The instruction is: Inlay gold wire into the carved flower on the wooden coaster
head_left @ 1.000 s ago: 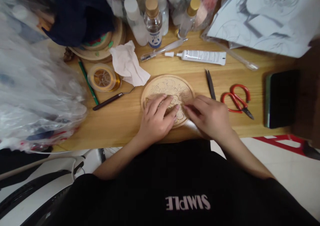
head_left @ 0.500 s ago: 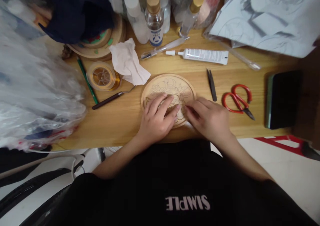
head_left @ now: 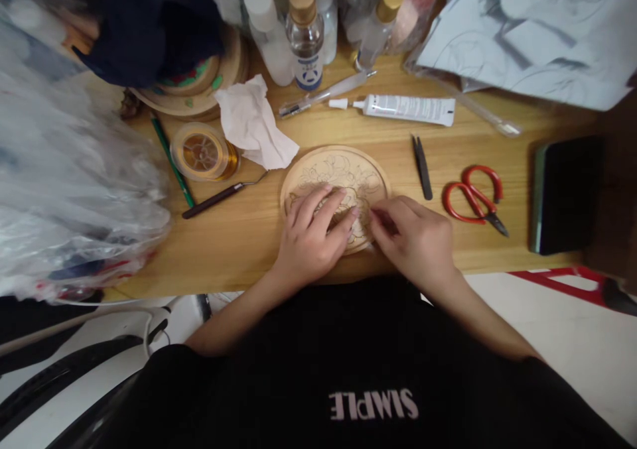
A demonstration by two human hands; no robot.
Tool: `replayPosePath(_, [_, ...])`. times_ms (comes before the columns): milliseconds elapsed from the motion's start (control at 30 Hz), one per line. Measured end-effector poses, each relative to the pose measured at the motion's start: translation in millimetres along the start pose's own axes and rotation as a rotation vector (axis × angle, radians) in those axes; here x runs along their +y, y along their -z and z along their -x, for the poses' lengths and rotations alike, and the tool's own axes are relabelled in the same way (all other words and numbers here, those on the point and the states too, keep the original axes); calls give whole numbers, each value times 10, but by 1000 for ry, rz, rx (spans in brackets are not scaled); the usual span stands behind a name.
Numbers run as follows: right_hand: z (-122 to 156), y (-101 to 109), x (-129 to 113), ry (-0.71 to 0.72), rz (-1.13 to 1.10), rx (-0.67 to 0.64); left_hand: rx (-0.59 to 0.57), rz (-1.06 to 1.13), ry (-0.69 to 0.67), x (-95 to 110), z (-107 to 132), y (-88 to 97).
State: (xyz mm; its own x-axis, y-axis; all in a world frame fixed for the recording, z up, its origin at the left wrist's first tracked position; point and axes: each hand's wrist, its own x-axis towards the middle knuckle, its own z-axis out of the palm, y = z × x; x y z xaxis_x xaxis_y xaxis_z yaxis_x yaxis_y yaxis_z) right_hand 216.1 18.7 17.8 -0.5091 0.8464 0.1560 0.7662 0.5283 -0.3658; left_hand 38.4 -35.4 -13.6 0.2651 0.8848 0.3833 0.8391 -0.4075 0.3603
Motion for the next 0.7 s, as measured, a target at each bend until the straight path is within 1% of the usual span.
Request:
replayPosePath(367, [44, -23, -47, -74, -35, 13, 34, -11, -10, 6, -18, -10])
replayPosePath(600, [41, -48, -84, -112, -55, 49, 28, -37, -7, 7, -18, -8])
replayPosePath(700, [41, -54, -88, -147, -65, 40, 26, -19, 0, 6, -9, -12])
